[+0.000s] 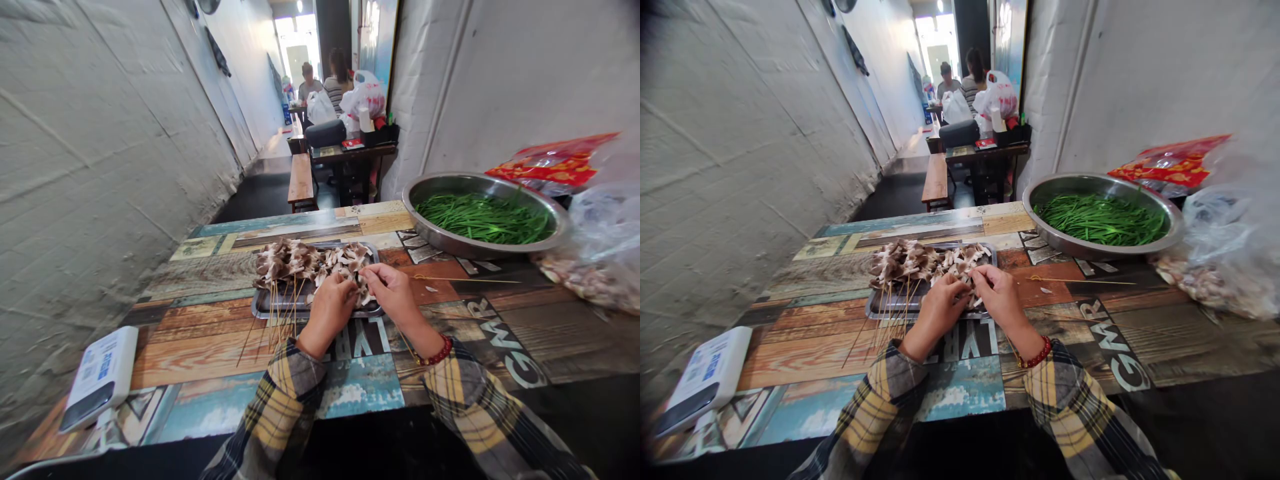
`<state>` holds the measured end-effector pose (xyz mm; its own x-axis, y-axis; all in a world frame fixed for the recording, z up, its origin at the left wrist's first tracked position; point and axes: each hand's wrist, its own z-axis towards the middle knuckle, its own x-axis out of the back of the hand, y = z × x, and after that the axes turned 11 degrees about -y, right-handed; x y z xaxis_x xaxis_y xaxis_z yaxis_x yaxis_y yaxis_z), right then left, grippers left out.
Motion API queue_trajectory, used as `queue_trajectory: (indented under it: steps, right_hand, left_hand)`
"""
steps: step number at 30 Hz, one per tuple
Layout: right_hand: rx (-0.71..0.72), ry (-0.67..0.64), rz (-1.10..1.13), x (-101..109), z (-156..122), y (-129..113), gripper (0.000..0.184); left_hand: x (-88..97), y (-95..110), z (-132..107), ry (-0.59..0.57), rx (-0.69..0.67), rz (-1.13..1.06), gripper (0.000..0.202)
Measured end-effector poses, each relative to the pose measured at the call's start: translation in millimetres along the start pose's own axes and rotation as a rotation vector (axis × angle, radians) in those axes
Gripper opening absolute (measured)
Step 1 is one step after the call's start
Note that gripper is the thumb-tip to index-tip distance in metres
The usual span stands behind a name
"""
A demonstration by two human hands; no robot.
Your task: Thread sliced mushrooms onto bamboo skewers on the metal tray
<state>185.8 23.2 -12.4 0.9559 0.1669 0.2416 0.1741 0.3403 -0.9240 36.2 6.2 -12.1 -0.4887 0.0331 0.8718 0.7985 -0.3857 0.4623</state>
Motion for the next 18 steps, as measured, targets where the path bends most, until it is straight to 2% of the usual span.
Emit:
queue_trajectory:
  steps: [5, 9, 14, 18]
  right_hand:
    - [0.004, -0.001, 0.003, 1, -1, -2, 0.030]
    - [0.003, -0.020, 0.015, 1, -2, -2, 0.031]
    - [-0.017, -0.099, 0.061, -2, -5, -5, 0.029]
    - [-0.014, -0.211, 0.043, -5, -9, -8, 0.029]
  left_hand:
    - [3.7, -1, 3, 0.113, 0.032, -0.165, 0.011]
    - [13.8, -2, 4, 0.236, 0.096, -0.518, 0.007]
    - [21.7, -1, 2, 0.229, 0.231, -1.043, 0.022]
    - [21.3, -5, 1, 0.243, 0.225, -1.254, 0.028]
